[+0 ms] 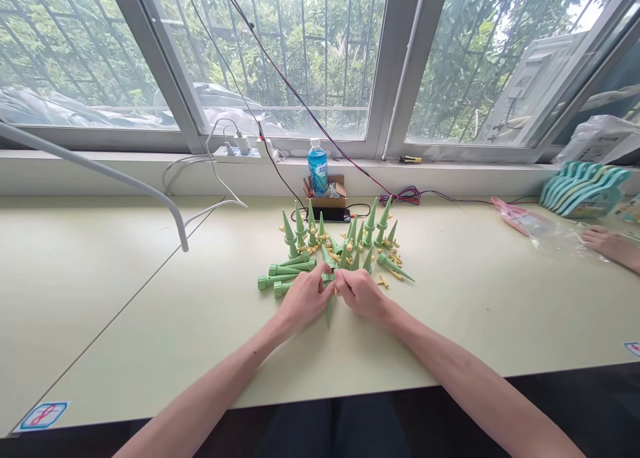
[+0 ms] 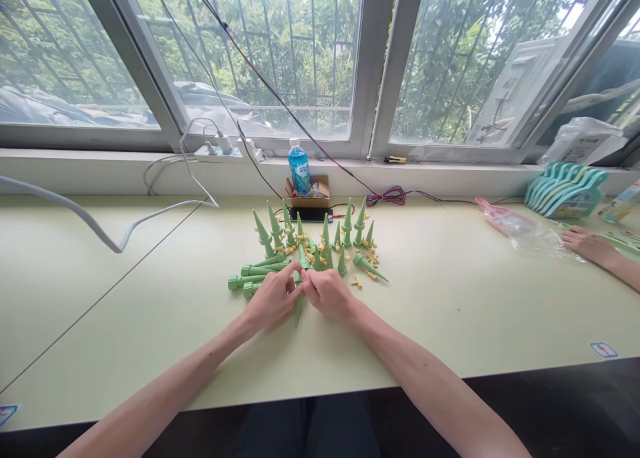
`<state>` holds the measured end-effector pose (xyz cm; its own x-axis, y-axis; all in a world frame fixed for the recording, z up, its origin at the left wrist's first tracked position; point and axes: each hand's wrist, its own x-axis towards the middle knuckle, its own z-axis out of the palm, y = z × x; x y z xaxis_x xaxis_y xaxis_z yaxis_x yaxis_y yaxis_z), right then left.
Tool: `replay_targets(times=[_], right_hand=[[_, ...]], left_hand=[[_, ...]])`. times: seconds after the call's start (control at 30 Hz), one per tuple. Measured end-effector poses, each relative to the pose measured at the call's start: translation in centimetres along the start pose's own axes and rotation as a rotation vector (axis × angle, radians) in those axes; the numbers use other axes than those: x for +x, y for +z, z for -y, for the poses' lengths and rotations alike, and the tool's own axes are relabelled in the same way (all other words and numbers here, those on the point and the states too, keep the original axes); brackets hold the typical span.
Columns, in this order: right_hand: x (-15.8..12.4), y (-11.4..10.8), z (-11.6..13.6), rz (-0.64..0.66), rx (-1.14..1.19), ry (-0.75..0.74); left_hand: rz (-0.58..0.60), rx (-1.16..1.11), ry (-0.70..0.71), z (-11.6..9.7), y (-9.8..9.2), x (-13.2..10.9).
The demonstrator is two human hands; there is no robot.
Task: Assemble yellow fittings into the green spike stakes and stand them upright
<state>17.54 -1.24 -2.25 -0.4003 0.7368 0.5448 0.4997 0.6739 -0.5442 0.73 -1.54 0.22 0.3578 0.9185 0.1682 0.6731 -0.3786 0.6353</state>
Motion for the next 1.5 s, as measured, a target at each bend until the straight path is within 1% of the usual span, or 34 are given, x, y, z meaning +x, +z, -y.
replay_targets(times=[0.33,0.47,0.57,0.67,0.73,0.8,0.87,0.93,0.97,1.03,1.17,1.23,1.37,1.43,1.5], right_hand=[[0.0,0.0,0.0,0.021,-0.012,-0.017],[-0.1,0.1,0.1,0.005,-0.042,-0.048],[-0.1,-0.1,0.3,-0.027,-0.076,-0.103],[0.1,-1.0,0.3,-0.128,-0.127,-0.167],[0.2,-2.1,-0.1,-0.25,-0.184,-0.15],[0.4,-3.4,-0.7,-0.392,-0.239,-0.086],[0.6,-4.8,-1.7,-0.557,-0.304,0.018],[0.8,-6.1,-2.9,-0.642,-0.349,0.133],[0.9,-6.7,-3.6,-0.645,-0.357,0.186],[1.0,-7.7,-5.0,-0.59,-0.334,0.263],[0.9,-9.1,-7.3,-0.338,-0.369,0.382],[0.8,-9.4,-7.7,-0.21,-0.385,0.388],[0.6,-9.6,-7.5,0.021,-0.483,0.412],[0.5,-9.6,-7.6,0.084,-0.535,0.443],[0.5,-9.4,-7.7,0.107,-0.561,0.458]], left_hand=[[-0.103,-0.052,0.007,-0.3,-0.1,0.1],[-0.119,-0.06,0.018,-0.3,-0.1,0.1],[-0.121,-0.065,0.02,-0.3,-0.1,0.2],[-0.129,-0.073,0.028,-0.3,0.0,0.2],[-0.145,-0.076,0.034,-0.2,0.0,0.2],[-0.156,-0.081,0.036,-0.2,0.1,0.2],[-0.157,-0.09,0.032,-0.2,0.1,0.2],[-0.15,-0.096,0.028,-0.2,0.2,0.1],[-0.147,-0.098,0.026,-0.1,0.2,0.1],[-0.146,-0.101,0.024,-0.1,0.2,0.1],[-0.151,-0.112,0.023,-0.1,0.1,0.0],[-0.148,-0.119,0.026,-0.1,0.1,0.1],[-0.143,-0.103,0.028,-0.1,0.0,0.1],[-0.143,-0.097,0.03,0.0,0.0,0.1],[-0.141,-0.099,0.033,0.0,0.0,0.1]])
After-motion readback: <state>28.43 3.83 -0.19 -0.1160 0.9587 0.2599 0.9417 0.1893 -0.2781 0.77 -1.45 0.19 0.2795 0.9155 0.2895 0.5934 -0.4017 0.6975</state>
